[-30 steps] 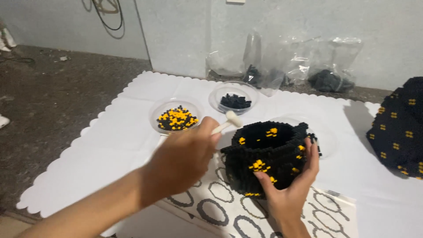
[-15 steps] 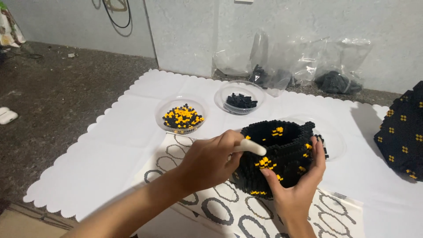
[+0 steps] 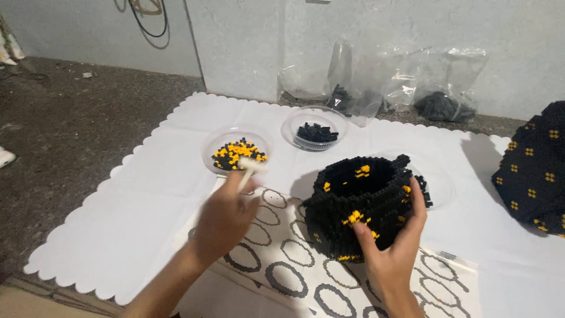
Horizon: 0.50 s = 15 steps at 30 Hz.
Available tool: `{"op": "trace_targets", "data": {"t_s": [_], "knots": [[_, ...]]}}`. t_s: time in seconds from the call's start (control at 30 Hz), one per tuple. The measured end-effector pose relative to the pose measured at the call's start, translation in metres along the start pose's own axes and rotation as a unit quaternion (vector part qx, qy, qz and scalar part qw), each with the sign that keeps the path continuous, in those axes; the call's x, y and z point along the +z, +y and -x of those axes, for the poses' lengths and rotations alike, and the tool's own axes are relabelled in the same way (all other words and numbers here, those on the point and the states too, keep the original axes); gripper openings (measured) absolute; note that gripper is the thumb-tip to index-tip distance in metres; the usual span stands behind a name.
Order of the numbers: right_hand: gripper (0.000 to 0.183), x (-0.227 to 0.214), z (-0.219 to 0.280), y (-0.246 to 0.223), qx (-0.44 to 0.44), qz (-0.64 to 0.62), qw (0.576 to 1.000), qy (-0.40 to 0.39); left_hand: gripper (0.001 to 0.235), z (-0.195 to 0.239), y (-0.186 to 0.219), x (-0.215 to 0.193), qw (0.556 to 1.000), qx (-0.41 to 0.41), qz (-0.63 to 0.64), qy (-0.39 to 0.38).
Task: Assembling a complex structure using small interlocking plastic blocks and a small hammer to secure them.
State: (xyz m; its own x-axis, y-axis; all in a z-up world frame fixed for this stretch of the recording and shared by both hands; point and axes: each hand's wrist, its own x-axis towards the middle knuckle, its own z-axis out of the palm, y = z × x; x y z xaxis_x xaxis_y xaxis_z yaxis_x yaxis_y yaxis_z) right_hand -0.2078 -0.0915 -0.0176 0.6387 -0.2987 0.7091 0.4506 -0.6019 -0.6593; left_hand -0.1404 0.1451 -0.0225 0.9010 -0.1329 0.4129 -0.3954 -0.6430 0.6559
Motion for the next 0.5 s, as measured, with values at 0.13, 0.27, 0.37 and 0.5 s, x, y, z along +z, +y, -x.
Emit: {"op": "trace_targets", "data": {"t_s": [0.13,0.27,0.37,0.5], "knots": [[0.116,0.001,0.001,0.006,-0.018,-0.003,1.0,-0.016,0.025,0.018,-0.01,-0.027,0.942,-0.233,-0.177,-0.165],[0.115,0.001,0.001,0.003,-0.01,-0.025,0.999,-0.027,0.023,0.032,-0.047,-0.024,0.968,-0.164,-0.149,-0.122],[0.109,0.0,-0.001,-0.001,-0.034,-0.063,0.997,-0.041,0.039,0.018,-0.041,-0.007,0.999,-0.008,-0.024,-0.046],[0.11,0.002,-0.003,0.007,-0.101,-0.133,0.984,-0.066,0.05,-0.023,0.026,0.02,0.948,-0.08,0.249,-0.182]]}}
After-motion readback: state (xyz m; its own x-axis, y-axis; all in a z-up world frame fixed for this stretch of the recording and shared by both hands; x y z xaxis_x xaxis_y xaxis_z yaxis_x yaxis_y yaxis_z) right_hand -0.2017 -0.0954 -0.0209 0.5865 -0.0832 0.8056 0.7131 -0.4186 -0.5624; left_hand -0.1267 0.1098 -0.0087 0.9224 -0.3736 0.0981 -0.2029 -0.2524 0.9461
